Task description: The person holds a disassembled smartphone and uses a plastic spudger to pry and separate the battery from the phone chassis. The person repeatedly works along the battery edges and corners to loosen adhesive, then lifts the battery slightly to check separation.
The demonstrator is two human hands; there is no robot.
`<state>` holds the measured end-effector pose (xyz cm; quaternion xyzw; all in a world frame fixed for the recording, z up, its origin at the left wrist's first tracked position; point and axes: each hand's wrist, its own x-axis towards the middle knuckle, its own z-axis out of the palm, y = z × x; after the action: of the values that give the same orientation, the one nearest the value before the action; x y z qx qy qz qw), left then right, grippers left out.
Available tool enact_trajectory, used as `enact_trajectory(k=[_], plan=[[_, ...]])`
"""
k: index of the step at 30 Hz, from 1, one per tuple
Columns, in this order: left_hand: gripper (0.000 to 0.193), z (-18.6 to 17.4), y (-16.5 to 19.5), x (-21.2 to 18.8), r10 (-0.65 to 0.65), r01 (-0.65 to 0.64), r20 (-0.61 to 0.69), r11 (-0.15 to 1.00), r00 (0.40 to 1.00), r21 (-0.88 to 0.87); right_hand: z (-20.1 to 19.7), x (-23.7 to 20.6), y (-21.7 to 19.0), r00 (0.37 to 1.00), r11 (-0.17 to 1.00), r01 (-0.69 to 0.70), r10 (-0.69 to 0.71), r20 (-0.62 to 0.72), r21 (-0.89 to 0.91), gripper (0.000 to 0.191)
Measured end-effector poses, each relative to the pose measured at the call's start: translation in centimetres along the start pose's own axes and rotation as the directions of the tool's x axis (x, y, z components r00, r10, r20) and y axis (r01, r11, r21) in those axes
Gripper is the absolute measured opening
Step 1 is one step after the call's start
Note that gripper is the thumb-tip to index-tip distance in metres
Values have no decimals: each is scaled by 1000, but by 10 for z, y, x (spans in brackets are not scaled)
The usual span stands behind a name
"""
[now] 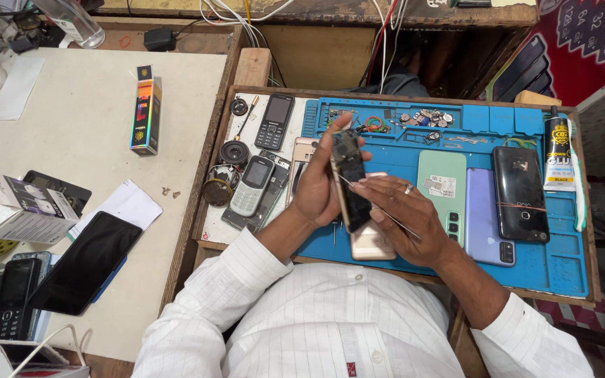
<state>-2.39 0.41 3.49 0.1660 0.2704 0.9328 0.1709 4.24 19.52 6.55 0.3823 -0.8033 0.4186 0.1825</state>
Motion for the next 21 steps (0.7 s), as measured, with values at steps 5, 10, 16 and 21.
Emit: enact_trajectory(k=[5, 10, 16, 21], plan=[[59, -2, -6, -3, 10, -10, 3, 988, 1000, 152, 0, 3, -3, 998, 999, 5, -3, -62, 39, 36], [55, -3, -6, -1, 61, -61, 2, 980, 998, 187, -2, 2, -4, 994, 997, 10, -1, -112, 80, 35], [56, -2, -6, -2, 69, -67, -4, 974, 998, 219, -2, 1, -2, 994, 996, -9, 19, -108, 94, 37], [61, -2, -7, -3, 108, -105, 6, 951, 994, 290, -1, -1, -1, 992, 995, -11, 24, -124, 99, 36]])
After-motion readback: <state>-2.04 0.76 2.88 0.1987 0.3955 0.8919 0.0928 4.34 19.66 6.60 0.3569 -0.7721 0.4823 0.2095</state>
